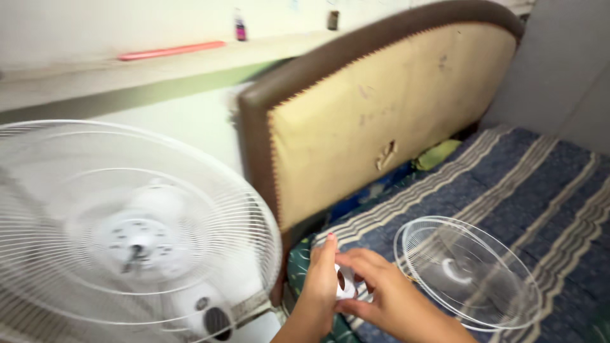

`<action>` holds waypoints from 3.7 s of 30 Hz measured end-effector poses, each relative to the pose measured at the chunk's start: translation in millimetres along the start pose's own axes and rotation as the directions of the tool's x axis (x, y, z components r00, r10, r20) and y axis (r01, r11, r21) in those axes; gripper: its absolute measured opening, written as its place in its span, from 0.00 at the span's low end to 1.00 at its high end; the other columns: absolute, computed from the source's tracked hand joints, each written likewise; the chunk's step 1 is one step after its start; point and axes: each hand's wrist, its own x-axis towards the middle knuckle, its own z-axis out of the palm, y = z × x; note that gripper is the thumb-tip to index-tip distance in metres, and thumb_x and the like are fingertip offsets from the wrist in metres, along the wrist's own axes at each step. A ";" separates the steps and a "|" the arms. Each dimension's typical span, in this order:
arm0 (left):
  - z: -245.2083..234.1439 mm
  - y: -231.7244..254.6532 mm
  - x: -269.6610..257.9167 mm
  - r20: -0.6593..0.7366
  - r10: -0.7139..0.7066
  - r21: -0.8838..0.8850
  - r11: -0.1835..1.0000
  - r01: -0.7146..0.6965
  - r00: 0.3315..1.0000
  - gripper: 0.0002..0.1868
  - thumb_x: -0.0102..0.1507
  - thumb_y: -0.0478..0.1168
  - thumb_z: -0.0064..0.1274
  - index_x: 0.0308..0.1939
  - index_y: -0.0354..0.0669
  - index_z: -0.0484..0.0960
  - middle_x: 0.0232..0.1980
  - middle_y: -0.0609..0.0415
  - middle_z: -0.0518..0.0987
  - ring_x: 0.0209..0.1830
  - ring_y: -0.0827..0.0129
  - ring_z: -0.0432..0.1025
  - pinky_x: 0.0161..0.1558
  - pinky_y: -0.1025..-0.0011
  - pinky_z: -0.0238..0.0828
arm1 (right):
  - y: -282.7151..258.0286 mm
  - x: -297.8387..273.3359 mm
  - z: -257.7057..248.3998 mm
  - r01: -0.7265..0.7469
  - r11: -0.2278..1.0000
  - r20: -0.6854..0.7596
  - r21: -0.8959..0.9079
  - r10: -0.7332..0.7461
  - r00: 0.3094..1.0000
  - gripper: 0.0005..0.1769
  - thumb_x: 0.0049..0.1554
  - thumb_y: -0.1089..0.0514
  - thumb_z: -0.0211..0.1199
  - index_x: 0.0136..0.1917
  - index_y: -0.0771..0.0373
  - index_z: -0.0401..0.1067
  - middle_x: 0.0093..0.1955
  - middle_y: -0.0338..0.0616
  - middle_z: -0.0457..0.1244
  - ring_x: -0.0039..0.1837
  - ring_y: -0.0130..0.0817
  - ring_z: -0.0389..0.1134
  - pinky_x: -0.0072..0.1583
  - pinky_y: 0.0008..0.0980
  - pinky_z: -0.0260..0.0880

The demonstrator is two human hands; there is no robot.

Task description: The person assembles a standing fan by screwing the motor housing, attaching the front grille, and wiping the fan blades with a pink cloth. The person handles the fan grille, motor housing, and blades, using a screwdriver and cloth.

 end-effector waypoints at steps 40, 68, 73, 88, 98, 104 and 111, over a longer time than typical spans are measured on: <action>-363.0 163.5 -39.6 -0.055 0.659 0.678 0.576 -0.456 0.750 0.15 0.59 0.31 0.52 0.50 0.39 0.81 0.42 0.48 0.87 0.40 0.63 0.83 0.45 0.68 0.78 | -74.6 215.4 344.2 -0.004 0.955 -0.484 -0.297 -0.147 0.862 0.32 0.44 0.62 0.78 0.62 0.59 0.70 0.58 0.52 0.59 0.56 0.47 0.67 0.56 0.37 0.72; -345.3 177.0 -32.9 -0.053 0.682 0.528 0.639 -0.559 0.729 0.17 0.62 0.28 0.44 0.51 0.38 0.83 0.48 0.47 0.87 0.49 0.64 0.83 0.51 0.70 0.77 | -96.0 196.0 339.8 -0.040 0.908 -0.526 -0.418 -0.206 0.825 0.34 0.46 0.62 0.73 0.66 0.60 0.68 0.58 0.51 0.62 0.59 0.48 0.64 0.57 0.41 0.68; -355.4 168.0 -30.1 -0.143 0.717 0.512 0.643 -0.569 0.682 0.15 0.61 0.27 0.46 0.48 0.37 0.83 0.47 0.47 0.87 0.49 0.65 0.83 0.53 0.70 0.77 | -92.9 202.6 339.4 0.013 0.851 -0.457 -0.525 -0.295 0.839 0.36 0.43 0.66 0.70 0.66 0.62 0.68 0.59 0.52 0.62 0.58 0.51 0.64 0.57 0.41 0.68; -354.3 168.5 -38.4 -0.152 0.660 0.561 0.671 -0.486 0.736 0.13 0.60 0.29 0.48 0.46 0.37 0.85 0.44 0.49 0.88 0.41 0.66 0.83 0.47 0.69 0.78 | -89.2 207.0 333.1 -0.017 0.906 -0.441 -0.423 -0.190 0.877 0.38 0.44 0.57 0.77 0.66 0.61 0.67 0.59 0.53 0.61 0.58 0.51 0.65 0.54 0.40 0.70; -362.2 155.4 -31.7 -0.169 0.607 0.580 0.699 -0.420 0.777 0.16 0.61 0.30 0.50 0.52 0.39 0.85 0.44 0.49 0.89 0.43 0.68 0.84 0.47 0.72 0.77 | -91.0 218.6 320.8 0.207 0.713 -0.235 -0.670 -0.468 0.852 0.36 0.44 0.63 0.73 0.66 0.62 0.69 0.55 0.48 0.63 0.54 0.47 0.65 0.56 0.40 0.69; -352.3 164.7 -44.4 -0.121 0.605 0.534 0.708 -0.462 0.787 0.20 0.60 0.30 0.49 0.54 0.44 0.84 0.47 0.53 0.87 0.45 0.72 0.82 0.49 0.73 0.75 | -96.0 226.1 324.8 -0.114 0.856 -0.482 -0.504 -0.168 0.860 0.36 0.40 0.48 0.81 0.53 0.67 0.68 0.45 0.50 0.60 0.50 0.50 0.64 0.49 0.42 0.68; -352.0 173.6 -45.8 -0.155 0.634 0.623 0.658 -0.423 0.758 0.16 0.60 0.32 0.50 0.50 0.41 0.86 0.50 0.50 0.83 0.44 0.63 0.81 0.49 0.67 0.77 | -97.8 214.0 344.9 0.025 0.805 -0.553 -0.593 -0.429 0.714 0.37 0.38 0.54 0.74 0.60 0.66 0.68 0.56 0.54 0.60 0.54 0.53 0.64 0.53 0.45 0.69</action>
